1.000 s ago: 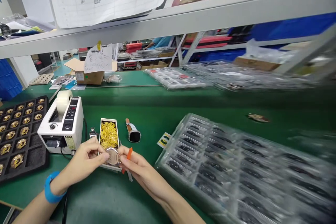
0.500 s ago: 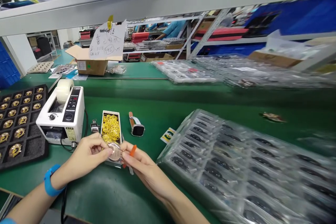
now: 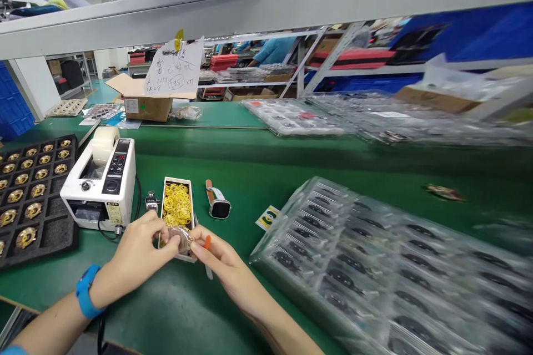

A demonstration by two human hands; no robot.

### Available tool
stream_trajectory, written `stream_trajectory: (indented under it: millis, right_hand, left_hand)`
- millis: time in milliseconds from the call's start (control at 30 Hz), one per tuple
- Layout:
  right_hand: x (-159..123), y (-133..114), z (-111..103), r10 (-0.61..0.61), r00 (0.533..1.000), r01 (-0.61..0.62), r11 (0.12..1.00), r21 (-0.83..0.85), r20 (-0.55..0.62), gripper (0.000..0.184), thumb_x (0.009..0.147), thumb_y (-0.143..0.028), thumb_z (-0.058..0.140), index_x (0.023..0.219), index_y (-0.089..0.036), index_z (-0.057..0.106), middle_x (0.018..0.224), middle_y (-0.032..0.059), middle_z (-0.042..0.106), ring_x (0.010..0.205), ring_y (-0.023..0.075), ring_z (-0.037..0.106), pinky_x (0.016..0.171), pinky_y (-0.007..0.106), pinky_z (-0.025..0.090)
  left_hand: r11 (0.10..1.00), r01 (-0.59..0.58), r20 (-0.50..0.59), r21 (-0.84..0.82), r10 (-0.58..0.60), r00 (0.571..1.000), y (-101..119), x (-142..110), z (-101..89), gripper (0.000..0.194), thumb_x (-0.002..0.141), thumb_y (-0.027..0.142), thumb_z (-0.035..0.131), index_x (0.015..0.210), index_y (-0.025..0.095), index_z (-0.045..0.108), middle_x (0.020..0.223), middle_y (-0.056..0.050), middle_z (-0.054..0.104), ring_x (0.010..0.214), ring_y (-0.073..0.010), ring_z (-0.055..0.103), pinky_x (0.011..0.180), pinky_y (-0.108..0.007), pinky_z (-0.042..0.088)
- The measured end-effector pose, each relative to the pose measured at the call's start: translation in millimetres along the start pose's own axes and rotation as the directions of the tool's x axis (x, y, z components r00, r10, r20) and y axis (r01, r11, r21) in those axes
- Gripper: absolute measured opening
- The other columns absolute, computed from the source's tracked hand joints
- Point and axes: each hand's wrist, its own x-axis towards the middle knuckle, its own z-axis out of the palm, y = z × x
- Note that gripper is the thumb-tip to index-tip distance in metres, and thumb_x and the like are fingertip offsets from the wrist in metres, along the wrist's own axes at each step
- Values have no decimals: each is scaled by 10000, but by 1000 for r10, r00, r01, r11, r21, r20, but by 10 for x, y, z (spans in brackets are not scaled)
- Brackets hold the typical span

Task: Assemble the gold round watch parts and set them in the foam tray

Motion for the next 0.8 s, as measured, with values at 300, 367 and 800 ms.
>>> stream_trajectory:
  millis: [300,367,800]
  right_hand:
    - [3,47,-9,21,999,-17,993,116,-31,405,754,-602,622,722,-215,507,673,-33,418,630,133,363,617,247,333]
    - [-8,74,7,14,1000,-15,988,153,11,391,754,-591,632,730,-213,532,679,-29,431,630,130,371,611,240,339]
    - [-147,-3,43,82,997,-83,975,207,15,466,639,-677,658,741,-223,644,732,85,620,676,231,575,670,370,455]
  left_hand:
    - [951,-287,-164,-111,267,950,-46,1,-48,100,824,209,582,754,183,648,809,-29,552,753,-156,556,645,-268,447]
    - [906,-373,-95,-202,361,928,-51,-21,47,135,805,184,622,916,204,695,1005,-77,578,966,-200,579,817,-328,482]
    - [844,-443,108,-302,492,864,-44,-225,-45,506,792,220,676,1279,196,538,1308,-140,570,1213,-244,531,1029,-375,433]
